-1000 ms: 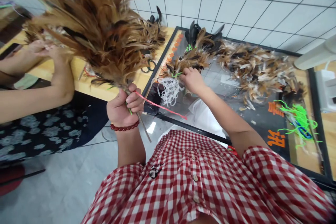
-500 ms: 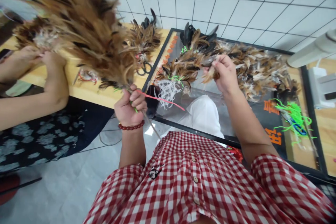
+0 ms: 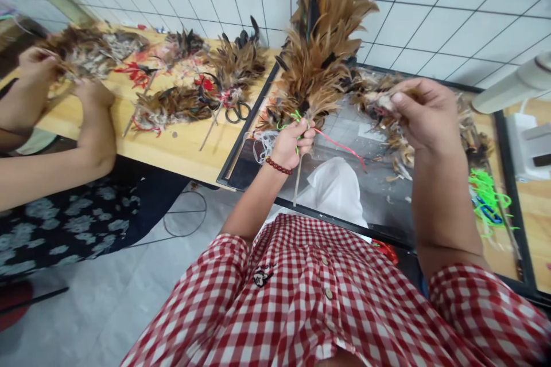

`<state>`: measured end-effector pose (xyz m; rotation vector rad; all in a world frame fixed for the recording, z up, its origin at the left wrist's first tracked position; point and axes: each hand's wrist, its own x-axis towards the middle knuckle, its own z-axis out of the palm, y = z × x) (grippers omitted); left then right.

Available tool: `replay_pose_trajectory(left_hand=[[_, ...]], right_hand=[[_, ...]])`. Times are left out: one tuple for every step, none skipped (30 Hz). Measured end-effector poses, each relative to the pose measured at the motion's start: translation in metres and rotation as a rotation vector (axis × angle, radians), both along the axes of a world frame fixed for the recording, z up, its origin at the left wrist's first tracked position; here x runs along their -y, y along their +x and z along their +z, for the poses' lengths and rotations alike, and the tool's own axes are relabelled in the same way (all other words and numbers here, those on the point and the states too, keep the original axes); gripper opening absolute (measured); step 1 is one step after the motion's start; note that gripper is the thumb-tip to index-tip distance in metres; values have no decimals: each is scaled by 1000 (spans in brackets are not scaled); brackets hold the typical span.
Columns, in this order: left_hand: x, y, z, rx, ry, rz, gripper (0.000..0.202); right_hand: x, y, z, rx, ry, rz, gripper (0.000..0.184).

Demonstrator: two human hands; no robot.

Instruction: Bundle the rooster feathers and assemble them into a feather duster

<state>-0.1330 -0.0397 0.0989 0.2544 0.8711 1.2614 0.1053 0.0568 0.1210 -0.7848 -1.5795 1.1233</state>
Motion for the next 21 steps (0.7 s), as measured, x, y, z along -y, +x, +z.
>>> replay_pose_trajectory(left_hand=[[-4, 2, -3, -28, 7, 1, 28], [-7, 4, -5, -52, 12, 0, 28], [-11, 7, -8, -70, 16, -2, 30], [-13, 10, -11, -79, 20, -5, 33], [-16, 12, -13, -80, 23, -6, 38], [-18, 15, -16, -77, 24, -6, 43], [-19, 17, -18, -73, 23, -2, 47], [-20, 19, -19, -69, 18, 1, 51], [-21, 20, -20, -69, 10, 4, 53], [-20, 22, -21, -71, 1, 3, 55], [-20, 23, -21, -77, -5, -1, 56], [-19, 23, -21, -85, -4, -8, 56], [-18, 24, -21, -96, 5, -20, 56], [-16, 24, -20, -111, 22, -36, 54], [-14, 24, -20, -131, 47, -56, 51], [-12, 23, -20, -153, 78, -82, 46], [-10, 23, -21, -177, 109, -108, 41], [-8, 22, -21, -200, 136, -132, 36], [-7, 21, -22, -220, 159, -150, 33], [-6, 21, -22, -235, 176, -161, 32], [-5, 21, -23, -247, 188, -167, 31]], right_hand=[[6, -2, 5, 51, 21, 66, 22], [12, -6, 8, 119, 32, 150, 21], [16, -12, 10, 191, 41, 239, 23], [20, -19, 11, 249, 50, 313, 25], [21, -27, 10, 294, 58, 364, 27], [22, -35, 8, 325, 66, 387, 28], [20, -42, 6, 346, 78, 387, 28], [18, -49, 3, 363, 92, 375, 26], [16, -54, 0, 383, 113, 364, 24], [13, -58, -3, 410, 139, 354, 21], [11, -61, -5, 441, 169, 346, 17], [9, -63, -7, 474, 201, 334, 14], [8, -65, -8, 506, 231, 317, 12], [8, -66, -9, 533, 254, 291, 11], [9, -66, -9, 555, 270, 257, 10], [10, -66, -9, 570, 278, 218, 9], [12, -66, -9, 577, 281, 177, 9], [13, -66, -8, 577, 281, 138, 9], [15, -65, -8, 571, 282, 103, 9], [16, -65, -9, 564, 284, 75, 9], [17, -65, -9, 556, 284, 57, 9]])
